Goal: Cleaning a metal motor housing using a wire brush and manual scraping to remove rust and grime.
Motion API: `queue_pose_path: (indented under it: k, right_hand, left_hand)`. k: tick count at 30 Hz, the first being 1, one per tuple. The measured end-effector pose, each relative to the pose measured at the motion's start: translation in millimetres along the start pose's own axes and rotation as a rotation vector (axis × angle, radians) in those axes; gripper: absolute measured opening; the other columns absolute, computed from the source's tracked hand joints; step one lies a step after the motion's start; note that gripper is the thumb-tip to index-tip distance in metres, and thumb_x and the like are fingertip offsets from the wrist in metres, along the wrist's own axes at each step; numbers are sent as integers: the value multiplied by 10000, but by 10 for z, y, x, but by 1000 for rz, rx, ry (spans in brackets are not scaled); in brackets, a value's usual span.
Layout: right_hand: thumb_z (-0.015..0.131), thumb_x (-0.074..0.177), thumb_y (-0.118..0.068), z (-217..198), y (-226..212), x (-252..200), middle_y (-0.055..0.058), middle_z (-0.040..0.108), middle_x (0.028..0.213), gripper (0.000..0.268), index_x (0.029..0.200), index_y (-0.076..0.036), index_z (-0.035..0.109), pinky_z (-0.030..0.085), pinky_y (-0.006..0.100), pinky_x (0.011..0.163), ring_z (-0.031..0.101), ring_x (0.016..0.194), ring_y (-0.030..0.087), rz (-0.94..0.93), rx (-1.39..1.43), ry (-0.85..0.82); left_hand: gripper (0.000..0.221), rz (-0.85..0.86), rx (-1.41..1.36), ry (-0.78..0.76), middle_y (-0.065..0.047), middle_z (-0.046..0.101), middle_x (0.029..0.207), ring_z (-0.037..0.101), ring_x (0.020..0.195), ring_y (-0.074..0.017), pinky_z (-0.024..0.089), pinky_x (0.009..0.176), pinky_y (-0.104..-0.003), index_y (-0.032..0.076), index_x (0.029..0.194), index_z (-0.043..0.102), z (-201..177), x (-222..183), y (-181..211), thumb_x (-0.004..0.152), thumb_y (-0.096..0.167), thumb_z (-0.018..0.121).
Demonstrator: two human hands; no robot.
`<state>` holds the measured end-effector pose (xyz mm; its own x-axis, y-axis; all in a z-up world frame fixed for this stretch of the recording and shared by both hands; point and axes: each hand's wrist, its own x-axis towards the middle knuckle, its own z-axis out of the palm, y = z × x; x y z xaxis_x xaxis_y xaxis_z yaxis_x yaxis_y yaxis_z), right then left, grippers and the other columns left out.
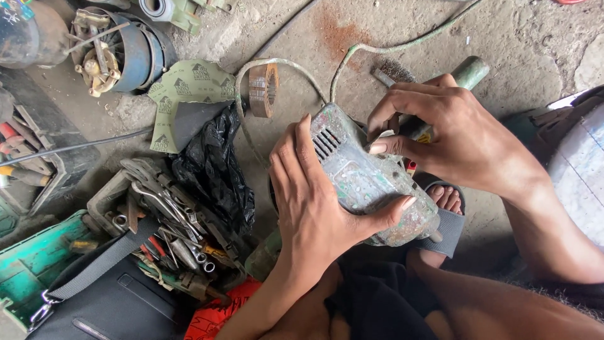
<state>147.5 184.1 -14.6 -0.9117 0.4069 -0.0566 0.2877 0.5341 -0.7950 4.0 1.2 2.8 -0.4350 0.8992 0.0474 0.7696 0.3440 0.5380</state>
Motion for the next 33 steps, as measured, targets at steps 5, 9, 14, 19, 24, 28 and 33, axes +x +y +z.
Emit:
queue_pose_path:
  k: [5,9,14,19,24,28,33]
  right_hand:
    - [964,861,-99,65,-12,-29,-5,787,1022,212,984,-101,791,361,442,1117,689,961,203,75,34,55]
    - [1006,870,-106,171,-23,-83,19,807,1048,217,916,-83,795,405,432,1095,709,1057,202,52,79,150]
    - [1063,965,-242,332,-122,49,51,652,883,408,928,-8,731,360,453,1130,547,836,212,113,-9,301]
    - [1024,946,-294,182,-153,28,47,682,900,393,855,-46,734,433,424,1006,622,885,222,146,22,180]
    - [1038,863,-247,149,-176,93,21,759,804,314,790,-74,786,513,370,909,650,744,180,209,64,80]
    - [1016,961,-215,103,-160,201,42,681,861,324,874,-52,749,466,425,941,618,812,211,100,21,143]
    - [982,888,-350,-36,-20,192,-58,765,941,257,829,-150,831,463,395,994,669,864,169,68,45,-100]
  left_hand:
    - [1397,1,23,-18,-411,514,1484,574,1297,-577,478,1167,-708,-211,1632,341,-2,2,3,831,872,711]
    - [1386,5,21,-28,-415,513,1514,577,1329,-580,483,1174,-707,-205,1647,336,-3,13,10,849,874,685]
    - [1401,-10,61,-59,-410,505,1504,573,1303,-582,484,1157,-709,-193,1662,320,-15,11,32,852,905,639]
    - [1384,-14,28,-37,-376,526,1469,584,1278,-552,471,1171,-688,-199,1629,351,-59,30,32,830,889,653]
    - [1403,-6,41,-70,-419,517,1497,572,1299,-584,459,1178,-705,-220,1632,338,-64,32,16,839,897,643]
    - [1409,-2,33,-50,-376,512,1461,574,1297,-558,476,1165,-700,-210,1623,351,-17,51,-19,826,925,601]
    - [1403,-6,-8,-87,-365,503,1493,574,1319,-555,467,1183,-695,-188,1646,337,-121,36,-16,806,880,687]
